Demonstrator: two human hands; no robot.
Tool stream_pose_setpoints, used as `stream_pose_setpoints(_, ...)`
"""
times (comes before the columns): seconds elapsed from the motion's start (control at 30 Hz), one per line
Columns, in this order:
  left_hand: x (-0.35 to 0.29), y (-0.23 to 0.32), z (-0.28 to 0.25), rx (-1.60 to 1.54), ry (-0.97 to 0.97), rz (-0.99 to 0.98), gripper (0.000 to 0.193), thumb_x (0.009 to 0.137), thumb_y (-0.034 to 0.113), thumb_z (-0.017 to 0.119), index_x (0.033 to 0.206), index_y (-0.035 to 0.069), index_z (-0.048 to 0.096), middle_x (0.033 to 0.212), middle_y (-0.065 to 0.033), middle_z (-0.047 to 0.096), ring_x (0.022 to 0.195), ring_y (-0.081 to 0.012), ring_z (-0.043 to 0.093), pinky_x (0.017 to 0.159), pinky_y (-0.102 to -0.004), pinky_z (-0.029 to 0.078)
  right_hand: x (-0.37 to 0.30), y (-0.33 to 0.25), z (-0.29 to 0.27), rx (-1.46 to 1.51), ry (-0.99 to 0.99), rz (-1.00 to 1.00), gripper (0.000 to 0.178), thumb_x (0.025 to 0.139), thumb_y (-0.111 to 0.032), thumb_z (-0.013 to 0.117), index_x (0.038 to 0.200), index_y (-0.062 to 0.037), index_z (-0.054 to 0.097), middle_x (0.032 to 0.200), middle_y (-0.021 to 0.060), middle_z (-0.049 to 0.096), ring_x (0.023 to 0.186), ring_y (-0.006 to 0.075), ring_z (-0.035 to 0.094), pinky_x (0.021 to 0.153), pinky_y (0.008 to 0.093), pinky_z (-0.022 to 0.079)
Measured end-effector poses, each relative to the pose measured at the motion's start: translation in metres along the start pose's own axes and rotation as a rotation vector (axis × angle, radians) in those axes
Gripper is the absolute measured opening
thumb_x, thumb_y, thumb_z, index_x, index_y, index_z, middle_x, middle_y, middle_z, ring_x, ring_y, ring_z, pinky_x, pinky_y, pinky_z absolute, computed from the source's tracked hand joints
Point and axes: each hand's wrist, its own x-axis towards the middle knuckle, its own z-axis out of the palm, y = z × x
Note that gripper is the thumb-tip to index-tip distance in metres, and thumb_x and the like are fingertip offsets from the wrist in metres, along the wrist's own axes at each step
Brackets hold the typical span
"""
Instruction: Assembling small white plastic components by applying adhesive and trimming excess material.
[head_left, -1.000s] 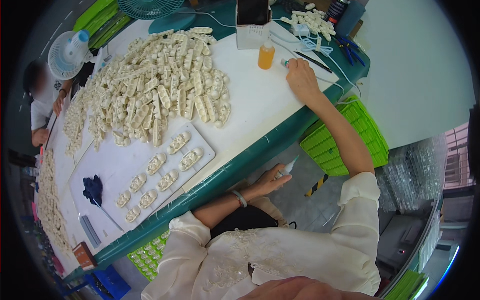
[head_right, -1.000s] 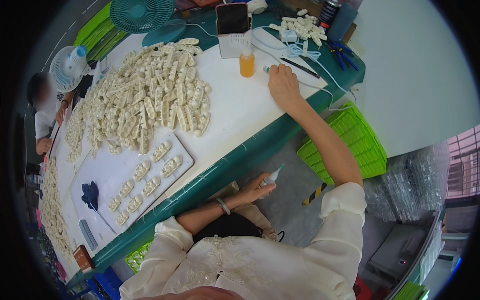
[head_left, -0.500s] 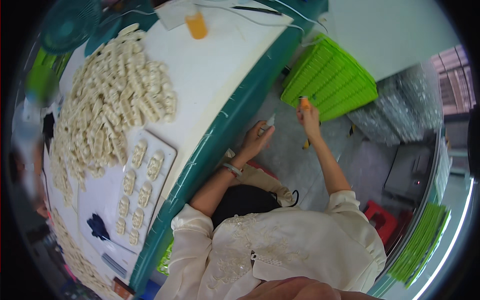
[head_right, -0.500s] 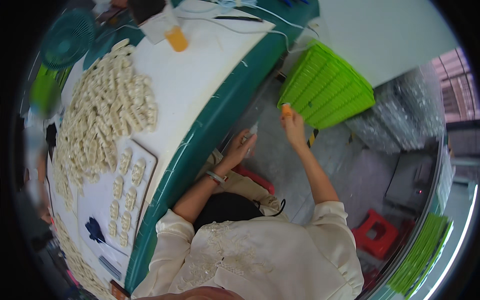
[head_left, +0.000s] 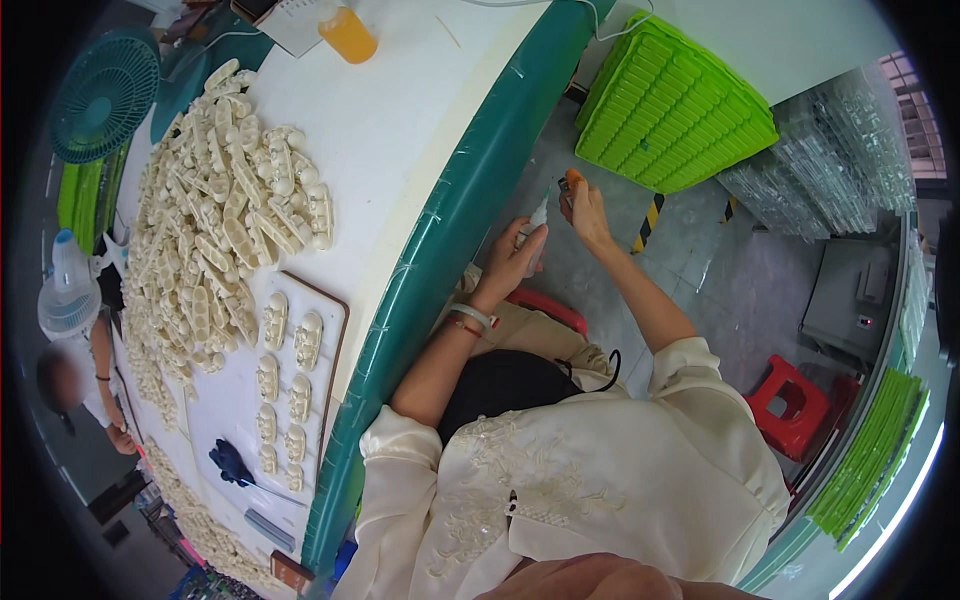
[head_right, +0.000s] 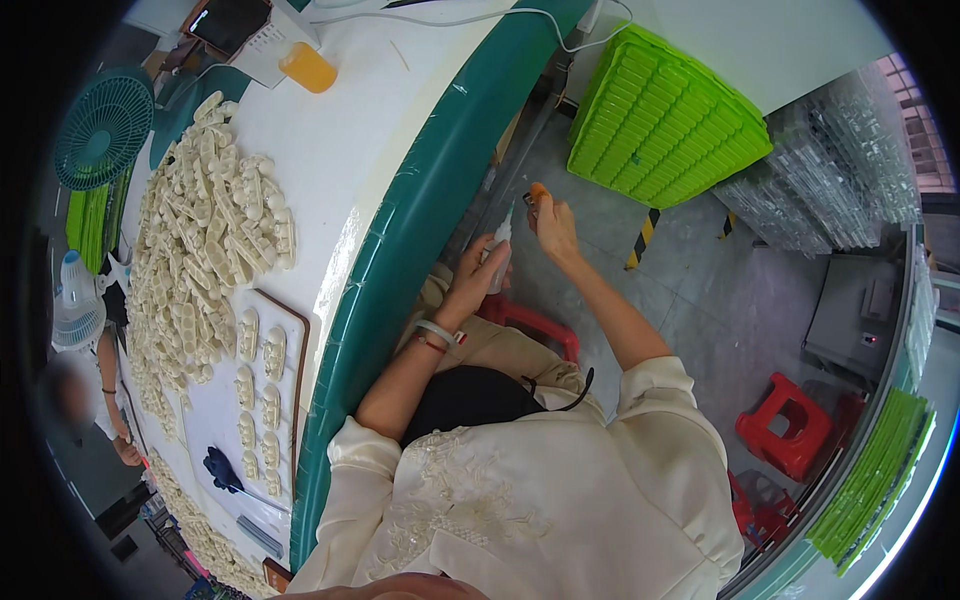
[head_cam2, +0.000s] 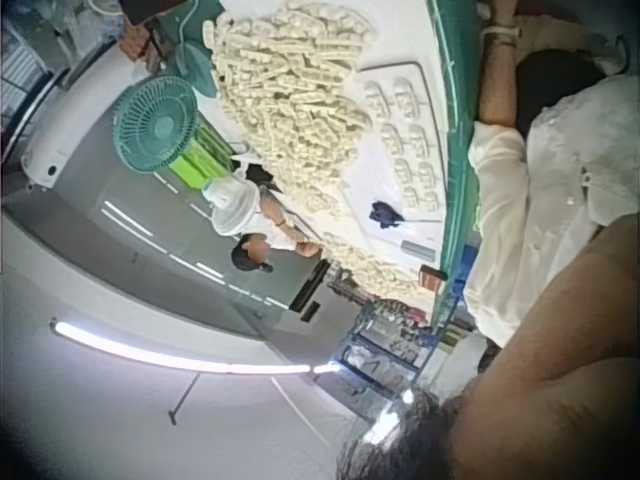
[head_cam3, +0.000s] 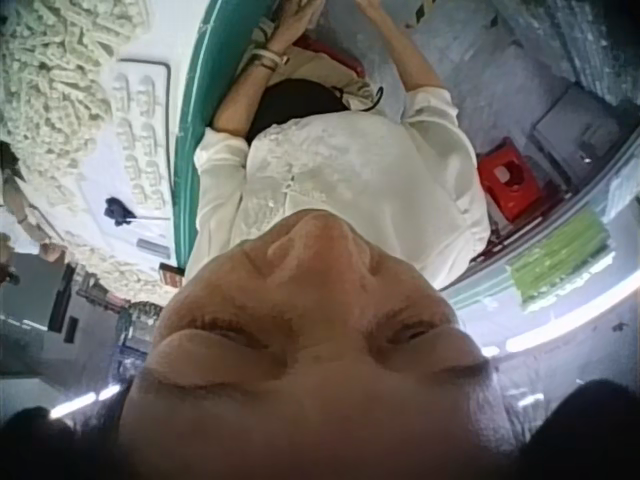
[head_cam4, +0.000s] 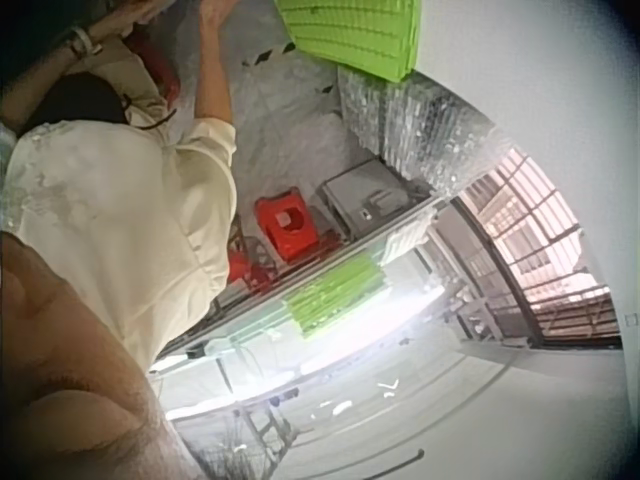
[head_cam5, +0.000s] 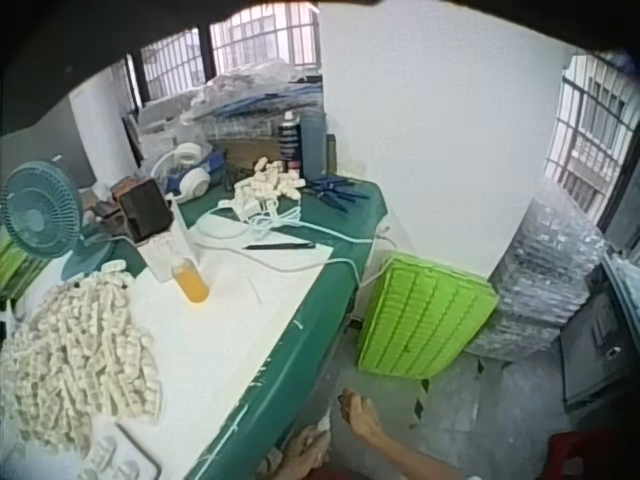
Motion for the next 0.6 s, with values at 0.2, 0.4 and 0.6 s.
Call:
stream_pose_setpoints(0.2, -0.001, -0.001, -0.001, 0.026, -0.032, -0.017, 0.04, 0.086, 0.036, 0.057, 0.109, 0.004, 0.051, 0.07, -0.0029, 0.056, 0.054, -0.0097, 0.054, 0.05, -0.0228, 0.044, -0.008, 0.002, 0.012, 0.173, 0.048, 0.051, 0.047, 0.089, -0.035, 0.022, 0.061, -0.0041, 0.045, 0.046, 0.003, 0.042, 0.039, 0.0101, 0.037, 0.037, 0.0247, 0.027)
stream_pose_setpoints(0.4, -0.001, -0.001, -0.001, 0.019, -0.06, -0.029, 0.042, 0.085, 0.038, 0.058, 0.109, 0.004, 0.052, 0.071, -0.0025, 0.055, 0.054, -0.0091, 0.054, 0.049, -0.0228, 0.044, -0.008, 0.014, 0.017, 0.139, 0.093, -0.049, 0.045, 0.089, -0.034, 0.023, 0.058, -0.0061, 0.041, 0.044, 0.0023, 0.04, 0.038, 0.0099, 0.035, 0.037, 0.0254, 0.026)
stream_pose_setpoints(0.6, 0.0, -0.002, -0.001, 0.014, -0.076, -0.045, 0.041, 0.085, 0.037, 0.058, 0.109, 0.004, 0.052, 0.07, -0.0019, 0.054, 0.054, -0.0089, 0.053, 0.049, -0.0223, 0.043, -0.008, 0.018, 0.011, 0.097, 0.055, -0.182, 0.044, 0.088, -0.031, 0.025, 0.056, -0.0057, 0.04, 0.044, 0.0018, 0.039, 0.041, 0.0098, 0.034, 0.039, 0.0265, 0.025)
